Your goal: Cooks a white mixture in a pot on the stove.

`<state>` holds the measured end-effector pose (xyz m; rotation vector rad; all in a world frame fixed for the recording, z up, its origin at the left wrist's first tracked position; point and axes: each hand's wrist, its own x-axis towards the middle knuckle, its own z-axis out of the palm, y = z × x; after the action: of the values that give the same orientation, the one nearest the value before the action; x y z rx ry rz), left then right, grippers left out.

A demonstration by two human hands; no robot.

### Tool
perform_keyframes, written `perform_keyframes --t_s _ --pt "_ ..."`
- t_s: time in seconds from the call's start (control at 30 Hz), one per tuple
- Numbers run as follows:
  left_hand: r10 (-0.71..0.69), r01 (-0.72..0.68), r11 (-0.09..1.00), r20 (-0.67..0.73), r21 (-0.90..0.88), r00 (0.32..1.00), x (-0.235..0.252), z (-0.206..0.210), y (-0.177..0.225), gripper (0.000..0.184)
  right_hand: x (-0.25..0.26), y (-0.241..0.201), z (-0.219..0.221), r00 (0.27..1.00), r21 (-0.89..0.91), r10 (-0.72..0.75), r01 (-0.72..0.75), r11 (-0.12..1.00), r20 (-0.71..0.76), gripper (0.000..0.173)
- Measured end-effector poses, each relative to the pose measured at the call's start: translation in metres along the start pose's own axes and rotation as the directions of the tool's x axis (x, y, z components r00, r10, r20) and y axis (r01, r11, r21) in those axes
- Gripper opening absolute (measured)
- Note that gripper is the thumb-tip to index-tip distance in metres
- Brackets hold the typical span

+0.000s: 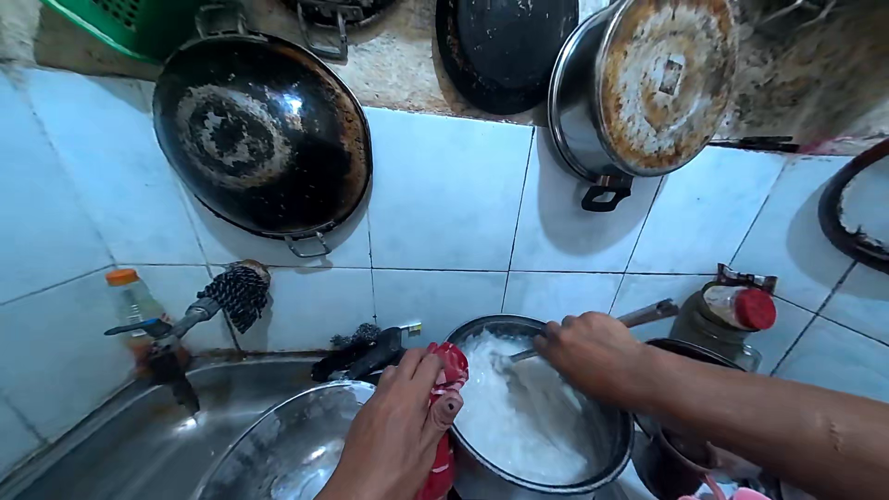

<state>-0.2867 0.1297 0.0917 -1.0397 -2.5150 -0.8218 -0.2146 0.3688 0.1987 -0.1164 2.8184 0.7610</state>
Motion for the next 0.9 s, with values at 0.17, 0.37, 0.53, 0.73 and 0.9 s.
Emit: perform_keyframes --t_s 0.17,0.37,0.53,0.73,0.9 --pt "0.030 -0.030 1.000 -0.013 0.003 0.999 -0.001 0.002 -0.002 0.102 -0.039 0.003 0.025 0.782 -0.318 -0.404 0.276 0.907 -0.474 0.021" --pt "0.022 -0.022 1.000 0.016 -0.021 1.000 -0.001 -0.001 -0.002 0.105 -0.115 0.037 -0.021 0.887 -0.279 -0.293 0.198 0.940 -0.357 0.029" --pt "0.020 -0.020 1.000 0.030 -0.017 0.999 -0.001 -0.001 -0.001 0.104 -0.069 0.018 0.021 0.968 -0.071 -0.226 0.220 0.973 -0.106 0.037" --pt "0.018 -0.016 1.000 0.065 -0.017 0.998 -0.001 -0.005 -0.001 0.104 -0.011 0.023 0.002 0.985 -0.147 -0.090 0.068 0.987 -0.147 0.022" --pt "0.023 -0.022 0.999 0.043 -0.034 0.999 -0.001 -0.004 -0.002 0.105 -0.038 0.004 -0.023 0.736 -0.470 -0.359 0.063 0.880 -0.574 0.026"
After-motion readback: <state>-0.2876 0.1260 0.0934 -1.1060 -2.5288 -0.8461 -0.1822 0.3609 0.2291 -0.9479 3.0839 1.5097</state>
